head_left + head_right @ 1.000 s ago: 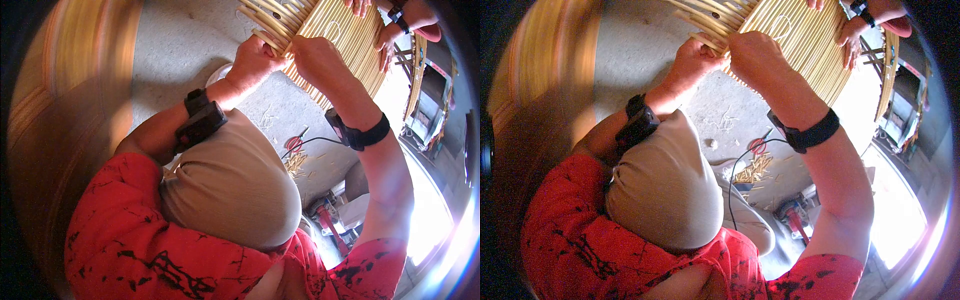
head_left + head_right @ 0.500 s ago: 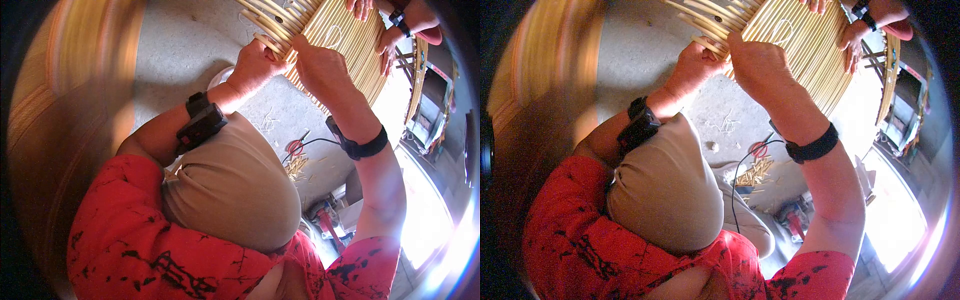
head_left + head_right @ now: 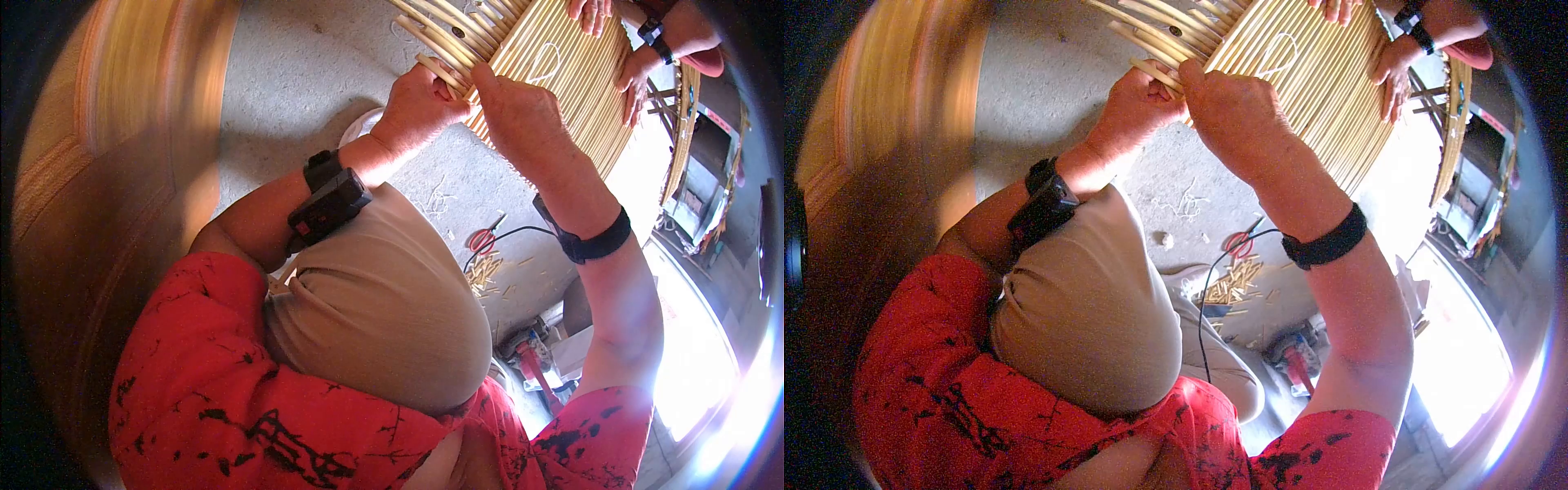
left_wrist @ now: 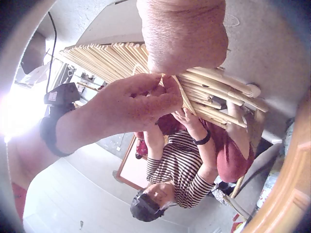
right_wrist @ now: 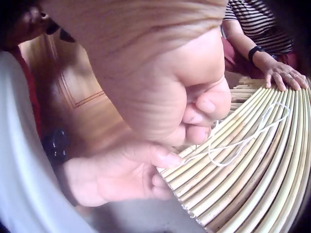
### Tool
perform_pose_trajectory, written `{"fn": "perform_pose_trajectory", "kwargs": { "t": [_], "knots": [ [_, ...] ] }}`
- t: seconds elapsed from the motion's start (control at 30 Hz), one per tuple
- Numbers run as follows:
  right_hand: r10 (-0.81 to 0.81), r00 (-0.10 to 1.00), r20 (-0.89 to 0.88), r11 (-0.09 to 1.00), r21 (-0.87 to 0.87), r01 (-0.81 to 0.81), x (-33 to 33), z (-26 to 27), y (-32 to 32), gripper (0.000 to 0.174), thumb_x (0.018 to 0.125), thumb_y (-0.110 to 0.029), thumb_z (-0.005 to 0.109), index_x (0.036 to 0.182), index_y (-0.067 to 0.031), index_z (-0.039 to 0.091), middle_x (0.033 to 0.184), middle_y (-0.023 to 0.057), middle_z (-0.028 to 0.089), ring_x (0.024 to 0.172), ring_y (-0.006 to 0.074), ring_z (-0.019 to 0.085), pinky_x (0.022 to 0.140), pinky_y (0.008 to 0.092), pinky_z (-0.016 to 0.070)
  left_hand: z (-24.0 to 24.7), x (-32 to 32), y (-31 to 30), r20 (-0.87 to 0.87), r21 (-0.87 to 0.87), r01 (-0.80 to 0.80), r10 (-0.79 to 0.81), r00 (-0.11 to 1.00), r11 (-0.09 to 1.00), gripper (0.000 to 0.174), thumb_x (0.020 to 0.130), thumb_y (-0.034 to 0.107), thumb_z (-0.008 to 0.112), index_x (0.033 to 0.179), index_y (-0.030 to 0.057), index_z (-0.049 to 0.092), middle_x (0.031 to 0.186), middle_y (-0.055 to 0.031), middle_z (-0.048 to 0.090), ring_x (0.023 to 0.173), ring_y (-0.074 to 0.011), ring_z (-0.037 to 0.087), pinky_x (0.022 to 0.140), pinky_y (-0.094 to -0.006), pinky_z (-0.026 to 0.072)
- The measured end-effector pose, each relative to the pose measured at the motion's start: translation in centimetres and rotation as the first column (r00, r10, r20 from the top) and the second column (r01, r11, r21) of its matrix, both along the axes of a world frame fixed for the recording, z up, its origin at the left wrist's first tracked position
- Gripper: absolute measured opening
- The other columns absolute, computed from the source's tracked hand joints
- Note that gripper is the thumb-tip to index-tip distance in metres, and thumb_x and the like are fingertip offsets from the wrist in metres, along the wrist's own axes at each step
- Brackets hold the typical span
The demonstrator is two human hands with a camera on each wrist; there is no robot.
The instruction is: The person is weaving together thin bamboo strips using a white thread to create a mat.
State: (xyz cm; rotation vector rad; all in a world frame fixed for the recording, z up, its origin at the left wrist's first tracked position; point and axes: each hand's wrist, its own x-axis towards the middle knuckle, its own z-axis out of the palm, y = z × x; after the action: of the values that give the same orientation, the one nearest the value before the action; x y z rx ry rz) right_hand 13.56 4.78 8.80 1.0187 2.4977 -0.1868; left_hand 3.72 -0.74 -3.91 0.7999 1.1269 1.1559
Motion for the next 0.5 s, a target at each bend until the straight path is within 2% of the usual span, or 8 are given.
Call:
{"fn": "perform_pose_trajectory", "kwargs": {
  "t": [0.1,0.3,0.37,0.5],
  "knots": [
    [0.020,1.000,-0.013,1.000,0.008,-0.020,0.1,0.0,0.0,0.017,0.079,-0.010,0.051,0.092,-0.0045,0.042,0.066,0.0127,0.061,0.062,0.0297,0.063,0.050,0.0397,0.0498,-0.2,0.0,0.0,-0.010,-0.003,0.018,-0.018,1.000,1.000,0.029,0.066,0.015,0.068,0.087,0.0007,0.055,0.076,-0.0089,0.061,0.068,-0.0140,0.059,0.068,-0.0272,0.0485],
    [-0.065,0.994,0.091,0.998,0.005,0.065,0.1,0.2,0.0,0.019,0.078,-0.009,0.051,0.094,-0.0046,0.041,0.065,0.0121,0.060,0.061,0.0294,0.063,0.051,0.0403,0.0494,-0.7,0.4,0.1,0.015,0.037,-0.015,0.014,1.000,0.999,0.029,0.066,0.016,0.067,0.087,0.0012,0.055,0.076,-0.0089,0.061,0.069,-0.0161,0.060,0.068,-0.0273,0.0487],
    [-0.005,0.989,-0.146,0.999,0.032,0.010,1.2,-0.4,0.1,0.020,0.081,-0.007,0.052,0.098,-0.0079,0.041,0.061,0.0112,0.057,0.056,0.0275,0.061,0.048,0.0359,0.0492,-0.8,0.6,0.1,-0.009,0.051,-0.014,0.014,1.000,0.999,0.029,0.067,0.017,0.067,0.087,0.0013,0.055,0.077,-0.0088,0.062,0.069,-0.0166,0.060,0.069,-0.0274,0.0489],
    [0.017,0.990,-0.137,1.000,0.001,-0.017,1.3,-0.2,0.6,0.020,0.081,-0.006,0.051,0.098,-0.0085,0.042,0.061,0.0123,0.057,0.057,0.0287,0.061,0.050,0.0371,0.0493,-1.1,0.6,0.2,0.013,0.065,-0.031,0.031,0.999,0.997,0.027,0.068,0.017,0.067,0.086,0.0020,0.056,0.078,-0.0092,0.062,0.070,-0.0174,0.061,0.069,-0.0278,0.0490]
  ]
}}
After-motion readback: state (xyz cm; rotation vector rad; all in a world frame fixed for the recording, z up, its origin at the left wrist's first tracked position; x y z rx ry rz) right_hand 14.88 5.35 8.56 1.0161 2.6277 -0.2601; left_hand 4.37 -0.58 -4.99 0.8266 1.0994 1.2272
